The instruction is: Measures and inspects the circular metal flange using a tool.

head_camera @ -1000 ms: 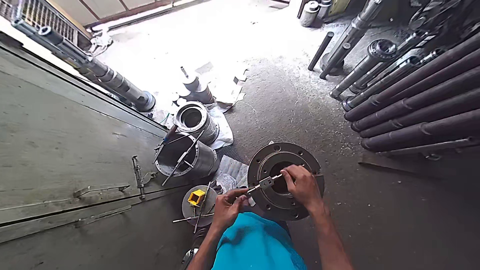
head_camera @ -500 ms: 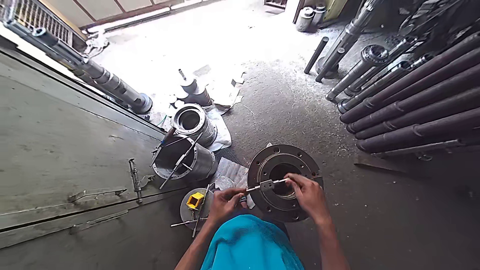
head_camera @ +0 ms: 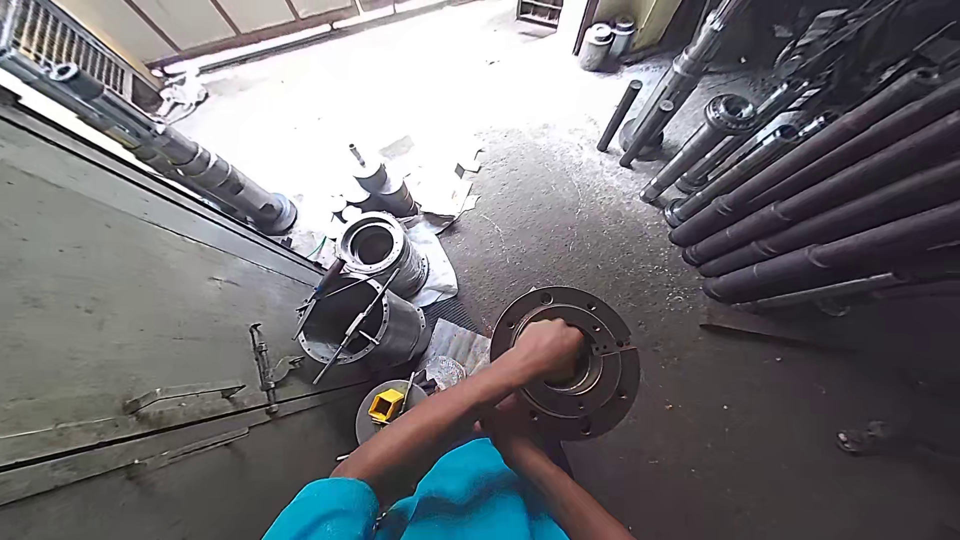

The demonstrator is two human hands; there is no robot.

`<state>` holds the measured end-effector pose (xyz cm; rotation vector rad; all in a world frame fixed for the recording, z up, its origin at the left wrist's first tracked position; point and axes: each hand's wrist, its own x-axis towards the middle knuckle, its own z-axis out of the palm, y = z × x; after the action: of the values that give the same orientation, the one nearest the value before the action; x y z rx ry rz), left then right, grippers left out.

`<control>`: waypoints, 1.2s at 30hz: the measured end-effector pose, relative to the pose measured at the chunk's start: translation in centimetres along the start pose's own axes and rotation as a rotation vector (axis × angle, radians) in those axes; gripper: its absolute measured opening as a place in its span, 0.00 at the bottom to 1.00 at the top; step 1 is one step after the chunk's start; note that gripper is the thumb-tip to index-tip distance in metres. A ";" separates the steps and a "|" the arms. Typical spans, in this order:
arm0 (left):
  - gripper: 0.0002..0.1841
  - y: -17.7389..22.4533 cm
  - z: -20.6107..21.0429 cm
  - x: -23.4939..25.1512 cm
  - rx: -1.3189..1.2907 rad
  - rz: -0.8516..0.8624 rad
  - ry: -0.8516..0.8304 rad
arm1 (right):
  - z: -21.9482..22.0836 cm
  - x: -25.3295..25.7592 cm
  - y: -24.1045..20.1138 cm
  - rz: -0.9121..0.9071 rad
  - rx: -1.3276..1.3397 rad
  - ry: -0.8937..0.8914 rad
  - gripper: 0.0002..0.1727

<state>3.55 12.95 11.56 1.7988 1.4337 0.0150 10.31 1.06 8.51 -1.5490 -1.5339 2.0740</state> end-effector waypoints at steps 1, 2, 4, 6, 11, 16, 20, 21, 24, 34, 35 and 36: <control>0.12 1.3 0.1 -0.4 0.103 0.010 -0.068 | 0.5 -0.2 -0.9 0.020 -0.021 0.026 0.16; 0.14 1.4 0.2 -1.1 0.144 0.012 -0.077 | 0.4 -0.4 -1.5 0.026 -0.050 0.016 0.17; 0.21 -0.9 0.5 -3.8 0.059 -0.024 0.047 | -1.1 0.2 -0.3 -0.068 0.038 -0.113 0.08; 0.22 -5.8 1.5 -7.2 -0.138 -0.048 0.286 | -5.0 0.7 0.7 -0.312 -0.091 -0.247 0.14; 0.20 -13.0 9.4 -14.7 -0.814 0.047 0.496 | -13.6 2.8 -1.0 -0.787 -0.690 0.428 0.15; 0.10 -9.9 12.9 -13.3 -1.094 -0.107 0.929 | -16.3 3.1 -1.8 -0.309 -0.934 0.173 0.27; 0.12 -11.0 8.3 -7.8 -1.044 -0.044 0.925 | -9.5 -1.6 2.7 -0.427 -0.965 0.503 0.25; 0.13 -11.1 6.6 -5.7 -0.983 -0.001 0.841 | -7.5 -2.7 3.5 -0.427 -0.940 0.510 0.24; 0.13 -10.8 3.2 -1.9 -0.751 0.044 0.580 | -4.7 -3.9 5.0 -0.437 -0.859 0.433 0.24; 0.04 -8.5 12.7 -13.7 -0.945 -0.156 0.916 | -14.6 1.9 -0.9 -0.253 -0.884 0.319 0.18; 0.02 -7.6 13.1 -13.8 -0.989 -0.181 0.951 | -14.9 2.3 -1.5 -0.243 -0.902 0.274 0.18; 0.03 -7.3 13.0 -13.7 -1.023 -0.204 0.979 | -15.2 2.2 -2.1 -0.216 -0.927 0.218 0.19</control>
<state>-1.03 -5.60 4.81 0.7415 1.7213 1.4076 20.19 12.96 9.40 -1.6265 -2.5946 1.0362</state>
